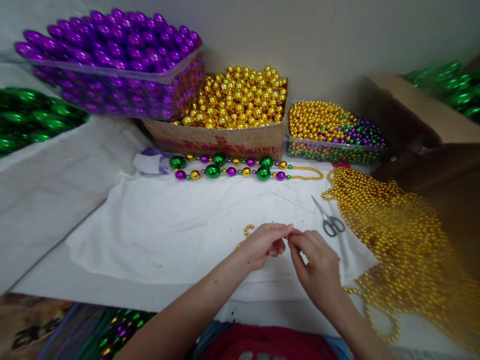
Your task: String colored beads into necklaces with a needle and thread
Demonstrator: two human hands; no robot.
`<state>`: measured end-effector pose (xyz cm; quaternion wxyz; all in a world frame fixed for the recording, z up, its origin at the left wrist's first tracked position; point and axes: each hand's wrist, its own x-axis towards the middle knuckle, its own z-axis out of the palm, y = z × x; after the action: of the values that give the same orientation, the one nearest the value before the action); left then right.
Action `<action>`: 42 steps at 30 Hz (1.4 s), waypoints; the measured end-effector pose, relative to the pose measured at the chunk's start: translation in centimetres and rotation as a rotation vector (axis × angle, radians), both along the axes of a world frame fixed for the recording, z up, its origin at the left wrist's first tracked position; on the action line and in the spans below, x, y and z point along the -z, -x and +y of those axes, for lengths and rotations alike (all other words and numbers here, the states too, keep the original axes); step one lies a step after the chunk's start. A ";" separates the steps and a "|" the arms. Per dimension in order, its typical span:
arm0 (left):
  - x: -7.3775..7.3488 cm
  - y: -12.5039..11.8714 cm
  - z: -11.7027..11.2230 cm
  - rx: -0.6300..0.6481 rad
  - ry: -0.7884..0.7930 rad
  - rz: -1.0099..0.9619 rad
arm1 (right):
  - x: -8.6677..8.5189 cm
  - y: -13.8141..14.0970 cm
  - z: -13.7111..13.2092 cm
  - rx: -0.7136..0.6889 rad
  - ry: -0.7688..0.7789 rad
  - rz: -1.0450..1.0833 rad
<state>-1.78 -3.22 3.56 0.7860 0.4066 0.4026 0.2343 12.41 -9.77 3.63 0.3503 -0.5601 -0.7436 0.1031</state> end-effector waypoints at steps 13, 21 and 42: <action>-0.6 2.4 0.6 0.152 -1.072 0.714 | 1.6 1.2 2.1 -0.166 0.359 0.580; 1.4 0.5 -0.6 -0.302 -0.608 0.365 | 2.7 0.8 2.9 -0.036 0.510 0.830; 2.0 0.0 -0.3 -0.162 -0.335 0.341 | 2.2 -0.2 0.4 0.103 -0.065 0.048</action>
<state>-1.80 -3.48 1.54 0.6068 0.5312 0.5163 0.2881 12.63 -9.37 1.47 0.3906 -0.5834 -0.7082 0.0742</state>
